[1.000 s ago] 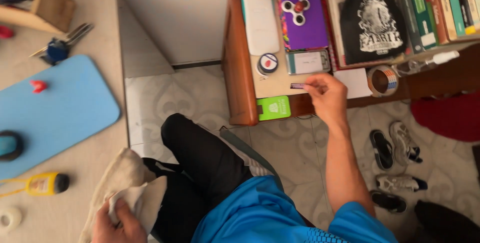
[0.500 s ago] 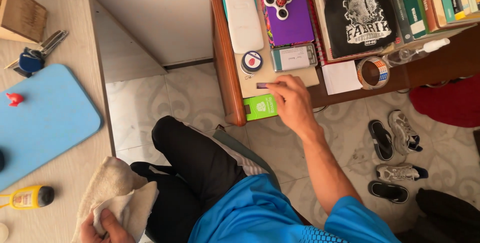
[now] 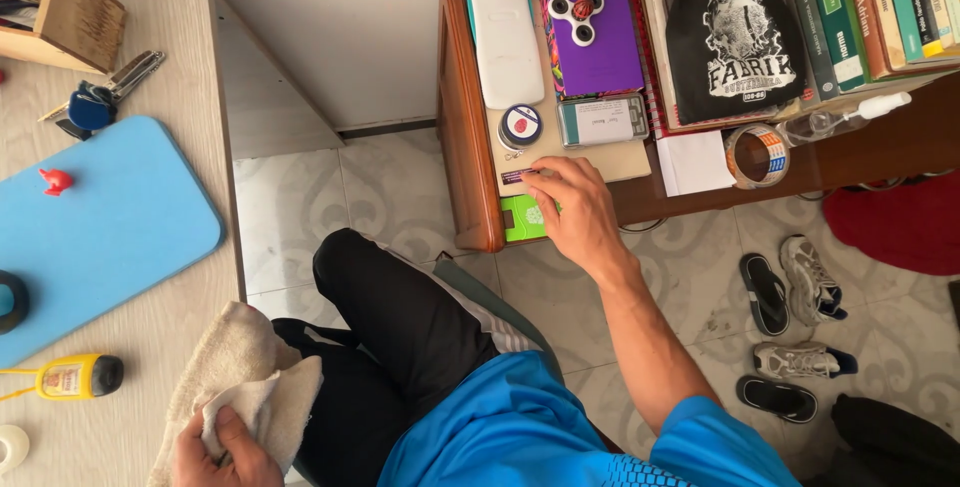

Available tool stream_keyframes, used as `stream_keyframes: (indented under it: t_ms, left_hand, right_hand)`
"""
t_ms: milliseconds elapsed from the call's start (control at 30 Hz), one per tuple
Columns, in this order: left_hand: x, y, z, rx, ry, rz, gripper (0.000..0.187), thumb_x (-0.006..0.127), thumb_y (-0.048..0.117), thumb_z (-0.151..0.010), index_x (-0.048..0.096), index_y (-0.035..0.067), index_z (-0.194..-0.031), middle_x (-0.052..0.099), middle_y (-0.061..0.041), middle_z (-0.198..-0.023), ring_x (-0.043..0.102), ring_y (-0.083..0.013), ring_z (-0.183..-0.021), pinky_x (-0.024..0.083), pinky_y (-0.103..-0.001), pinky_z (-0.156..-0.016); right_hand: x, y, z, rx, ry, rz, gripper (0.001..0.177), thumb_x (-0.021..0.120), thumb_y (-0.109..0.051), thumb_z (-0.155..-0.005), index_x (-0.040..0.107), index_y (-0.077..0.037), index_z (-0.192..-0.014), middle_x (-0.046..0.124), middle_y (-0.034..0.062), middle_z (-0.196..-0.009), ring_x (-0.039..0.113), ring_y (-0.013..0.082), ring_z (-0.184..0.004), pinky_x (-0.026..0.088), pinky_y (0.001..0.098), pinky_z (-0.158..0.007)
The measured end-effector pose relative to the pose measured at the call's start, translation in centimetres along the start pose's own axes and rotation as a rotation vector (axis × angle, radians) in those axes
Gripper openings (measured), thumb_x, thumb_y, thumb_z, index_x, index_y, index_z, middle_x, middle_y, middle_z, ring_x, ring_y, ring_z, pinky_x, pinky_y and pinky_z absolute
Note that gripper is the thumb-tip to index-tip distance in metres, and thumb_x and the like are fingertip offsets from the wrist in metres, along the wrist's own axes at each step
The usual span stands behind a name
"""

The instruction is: A person sits at a desk using a cloth, nail clippers, and tape to repair or modify a small object.

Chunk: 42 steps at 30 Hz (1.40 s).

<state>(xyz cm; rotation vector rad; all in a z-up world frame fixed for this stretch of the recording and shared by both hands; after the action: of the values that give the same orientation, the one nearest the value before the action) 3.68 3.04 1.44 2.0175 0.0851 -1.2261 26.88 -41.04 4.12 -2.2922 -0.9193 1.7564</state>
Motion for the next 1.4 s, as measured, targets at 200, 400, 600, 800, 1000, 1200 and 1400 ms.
stream_keyframes:
  t_ms: [200, 400, 600, 800, 1000, 1200, 1400]
  left_hand:
    - [0.2, -0.8, 0.2, 0.047, 0.023, 0.001, 0.024, 0.076, 0.012, -0.129, 0.077, -0.012, -0.126, 0.077, -0.023, -0.111, 0.072, -0.0331, -0.098, 0.057, -0.039, -0.084]
    - [0.4, -1.2, 0.3, 0.063, 0.054, 0.038, 0.020, 0.076, 0.010, -0.127, 0.078, -0.011, -0.125, 0.078, -0.023, -0.112, 0.073, -0.0341, -0.100, 0.057, -0.040, -0.086]
    - [0.8, -1.5, 0.4, 0.078, 0.077, 0.039, 0.023, 0.076, 0.012, -0.127, 0.077, -0.012, -0.123, 0.080, -0.026, -0.121, 0.073, -0.0344, -0.103, 0.057, -0.040, -0.087]
    - [1.1, -1.8, 0.4, 0.082, 0.081, 0.084, 0.026, 0.074, 0.014, -0.129, 0.076, -0.012, -0.123, 0.080, -0.027, -0.120, 0.073, -0.0332, -0.100, 0.055, -0.038, -0.084]
    - [2.1, -4.0, 0.7, 0.078, 0.091, 0.121, 0.024, 0.074, 0.014, -0.125, 0.075, -0.010, -0.125, 0.079, -0.026, -0.125, 0.073, -0.0359, -0.106, 0.056, -0.042, -0.091]
    - [2.5, -4.9, 0.9, 0.045, 0.085, 0.122, 0.027, 0.073, 0.018, -0.125, 0.074, -0.009, -0.126, 0.078, -0.025, -0.126, 0.071, -0.0344, -0.106, 0.054, -0.040, -0.090]
    - [2.7, -4.6, 0.9, -0.049, 0.064, 0.154, 0.024, 0.071, 0.019, -0.125, 0.071, -0.004, -0.131, 0.076, -0.021, -0.130, 0.068, -0.0334, -0.116, 0.052, -0.040, -0.098]
  right_hand:
    - [0.0, 0.6, -0.1, 0.000, 0.030, -0.002, 0.019, 0.082, -0.009, -0.097, 0.081, -0.003, -0.116, 0.076, 0.0103, -0.123, 0.065, 0.0305, -0.108, 0.055, 0.0452, -0.093]
    - [-0.2, 0.8, -0.6, 0.047, -0.026, -0.047, 0.031, 0.085, 0.001, -0.089, 0.075, -0.004, -0.118, 0.075, 0.0065, -0.103, 0.063, 0.0291, -0.097, 0.053, 0.0440, -0.084]
    - [-2.9, 1.8, -2.0, 0.150, -0.016, -0.221, 0.025, 0.078, 0.008, -0.094, 0.074, 0.000, -0.118, 0.073, 0.0121, -0.103, 0.070, 0.0225, -0.089, 0.065, 0.0334, -0.081]
    - [-6.5, 6.1, -4.0, 0.117, 0.232, -0.144, 0.022, 0.066, 0.020, -0.100, 0.075, 0.002, -0.110, 0.069, 0.0190, -0.112, 0.067, 0.0286, -0.096, 0.058, 0.0339, -0.076]
    - [-6.0, 10.5, -7.7, 0.089, 0.232, -0.078, 0.023, 0.068, 0.017, -0.099, 0.079, -0.002, -0.108, 0.075, 0.0127, -0.105, 0.067, 0.0294, -0.096, 0.053, 0.0412, -0.090]
    - [-4.8, 10.6, -9.3, 0.112, 0.224, -0.019, 0.027, 0.074, 0.015, -0.096, 0.080, 0.000, -0.117, 0.066, 0.0158, -0.115, 0.065, 0.0313, -0.108, 0.056, 0.0415, -0.095]
    - [-4.4, 9.7, -7.5, 0.009, 0.196, 0.040, 0.034, 0.064, 0.019, -0.096, 0.082, 0.003, -0.120, 0.070, 0.0159, -0.117, 0.064, 0.0340, -0.108, 0.056, 0.0443, -0.096]
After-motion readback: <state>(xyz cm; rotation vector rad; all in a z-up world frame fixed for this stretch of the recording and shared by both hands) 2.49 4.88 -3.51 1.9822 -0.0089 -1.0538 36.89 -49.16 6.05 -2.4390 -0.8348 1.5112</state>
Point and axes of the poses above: each hand's wrist, its own z-axis away from the middle knuckle, its own x-axis out of the palm, y = z × x, the point moved 5 cm from there along -z, towards the middle knuckle
